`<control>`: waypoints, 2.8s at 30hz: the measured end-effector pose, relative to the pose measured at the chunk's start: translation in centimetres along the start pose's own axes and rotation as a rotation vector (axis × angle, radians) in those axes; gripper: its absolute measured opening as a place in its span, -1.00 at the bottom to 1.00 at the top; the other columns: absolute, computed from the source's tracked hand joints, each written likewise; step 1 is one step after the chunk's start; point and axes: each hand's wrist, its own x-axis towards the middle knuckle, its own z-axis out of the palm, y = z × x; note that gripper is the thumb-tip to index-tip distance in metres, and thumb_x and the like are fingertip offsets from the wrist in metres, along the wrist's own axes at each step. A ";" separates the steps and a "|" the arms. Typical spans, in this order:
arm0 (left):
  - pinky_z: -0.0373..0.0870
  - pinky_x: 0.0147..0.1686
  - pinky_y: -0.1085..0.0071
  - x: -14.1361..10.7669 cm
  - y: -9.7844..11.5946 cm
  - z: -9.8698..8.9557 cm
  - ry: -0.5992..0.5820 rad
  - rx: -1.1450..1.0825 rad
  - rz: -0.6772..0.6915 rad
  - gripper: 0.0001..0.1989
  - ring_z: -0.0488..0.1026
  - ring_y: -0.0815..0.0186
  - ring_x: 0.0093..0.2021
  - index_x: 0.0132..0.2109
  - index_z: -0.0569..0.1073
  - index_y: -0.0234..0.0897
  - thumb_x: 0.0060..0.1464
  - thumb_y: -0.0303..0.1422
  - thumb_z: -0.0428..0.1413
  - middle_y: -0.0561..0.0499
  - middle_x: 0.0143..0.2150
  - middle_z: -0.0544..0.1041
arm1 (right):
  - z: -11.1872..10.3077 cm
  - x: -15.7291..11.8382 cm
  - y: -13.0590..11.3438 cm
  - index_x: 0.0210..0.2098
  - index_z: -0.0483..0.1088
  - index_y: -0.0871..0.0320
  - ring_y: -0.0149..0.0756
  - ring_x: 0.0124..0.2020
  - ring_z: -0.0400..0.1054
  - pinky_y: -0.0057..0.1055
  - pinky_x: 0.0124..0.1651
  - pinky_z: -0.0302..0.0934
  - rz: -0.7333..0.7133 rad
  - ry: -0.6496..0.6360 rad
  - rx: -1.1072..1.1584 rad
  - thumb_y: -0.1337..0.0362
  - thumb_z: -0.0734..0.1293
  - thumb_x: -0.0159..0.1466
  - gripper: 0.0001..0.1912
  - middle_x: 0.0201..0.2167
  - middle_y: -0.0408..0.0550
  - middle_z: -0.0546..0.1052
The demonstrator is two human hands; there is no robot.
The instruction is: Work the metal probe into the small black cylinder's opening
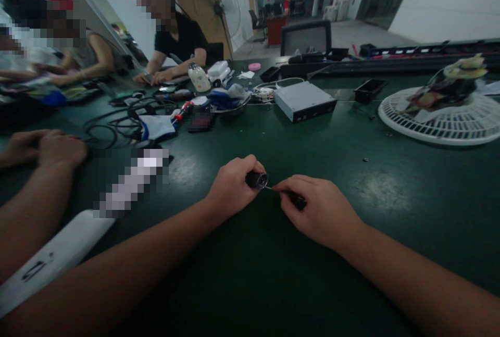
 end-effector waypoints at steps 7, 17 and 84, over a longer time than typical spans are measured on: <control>0.26 -0.23 0.33 0.1 0.0 0.0 0.012 0.036 0.044 -0.86 0.45 0.26 -0.24 -0.28 0.38 -0.22 0.04 -0.55 0.11 0.07 -0.26 0.57 | 0.3 0.0 0.0 -0.14 0.50 0.04 -0.34 -0.36 0.44 -0.35 -0.34 0.29 0.093 0.042 -0.110 0.33 0.28 0.27 -0.79 -0.29 -0.19 0.57; 0.26 -0.21 0.32 0.1 -0.3 0.1 0.027 0.015 0.083 -0.90 0.44 0.28 -0.24 -0.28 0.37 -0.22 0.08 -0.52 0.09 0.07 -0.27 0.55 | 0.4 -0.4 -0.1 -0.04 0.47 0.10 -0.34 -0.37 0.41 -0.37 -0.39 0.26 0.024 0.152 -0.164 0.31 0.26 0.33 -0.76 -0.27 -0.11 0.53; 0.29 -0.28 0.35 0.2 -0.1 -0.2 0.011 -0.060 0.029 -0.86 0.44 0.31 -0.30 -0.33 0.34 -0.22 0.03 -0.56 0.09 0.07 -0.32 0.53 | 0.1 -0.3 0.3 0.00 0.46 0.12 -0.39 -0.43 0.38 -0.40 -0.42 0.24 -0.043 0.103 -0.133 0.35 0.25 0.32 -0.72 -0.30 -0.09 0.52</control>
